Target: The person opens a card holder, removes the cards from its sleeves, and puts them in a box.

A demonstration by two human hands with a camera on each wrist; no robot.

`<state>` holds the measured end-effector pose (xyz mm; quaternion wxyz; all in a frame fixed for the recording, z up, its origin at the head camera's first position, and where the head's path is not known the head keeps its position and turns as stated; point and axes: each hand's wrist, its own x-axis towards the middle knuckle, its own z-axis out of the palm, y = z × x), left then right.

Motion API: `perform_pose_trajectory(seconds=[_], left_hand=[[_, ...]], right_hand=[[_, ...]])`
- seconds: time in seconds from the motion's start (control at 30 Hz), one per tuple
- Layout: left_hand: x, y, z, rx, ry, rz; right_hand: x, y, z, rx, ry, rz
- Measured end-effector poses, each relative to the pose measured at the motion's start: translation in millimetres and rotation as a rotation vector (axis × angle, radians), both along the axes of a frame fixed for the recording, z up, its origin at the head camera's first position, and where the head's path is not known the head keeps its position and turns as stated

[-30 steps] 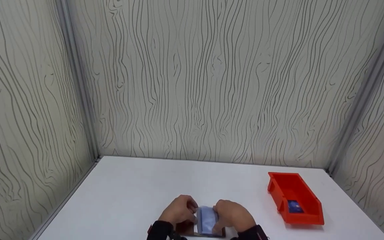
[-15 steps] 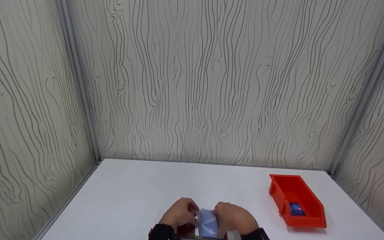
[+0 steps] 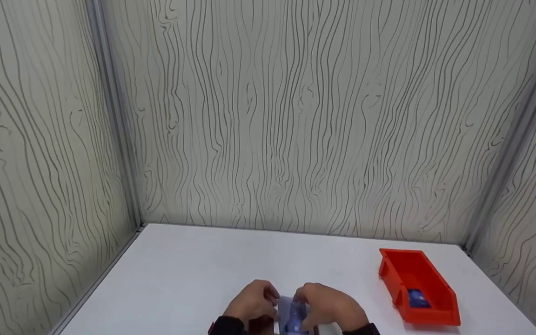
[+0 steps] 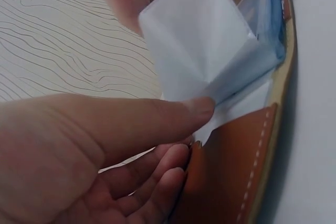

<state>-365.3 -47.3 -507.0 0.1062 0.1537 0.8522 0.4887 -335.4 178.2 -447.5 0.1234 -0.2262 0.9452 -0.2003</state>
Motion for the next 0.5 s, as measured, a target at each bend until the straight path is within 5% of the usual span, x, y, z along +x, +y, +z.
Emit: perform_pose_trajectory(seconds=[0.3, 0.5], left_hand=[[-8.9, -3.7, -9.4, -0.033, -0.004, -0.014], [0.1, -0.8, -2.3, -0.026, -0.005, -0.002]], right_hand=[[-3.1, -1, -0.4, -0.070, -0.012, 0.004], [-1.9, 3, -1.7, -0.084, 0.054, 0.004]])
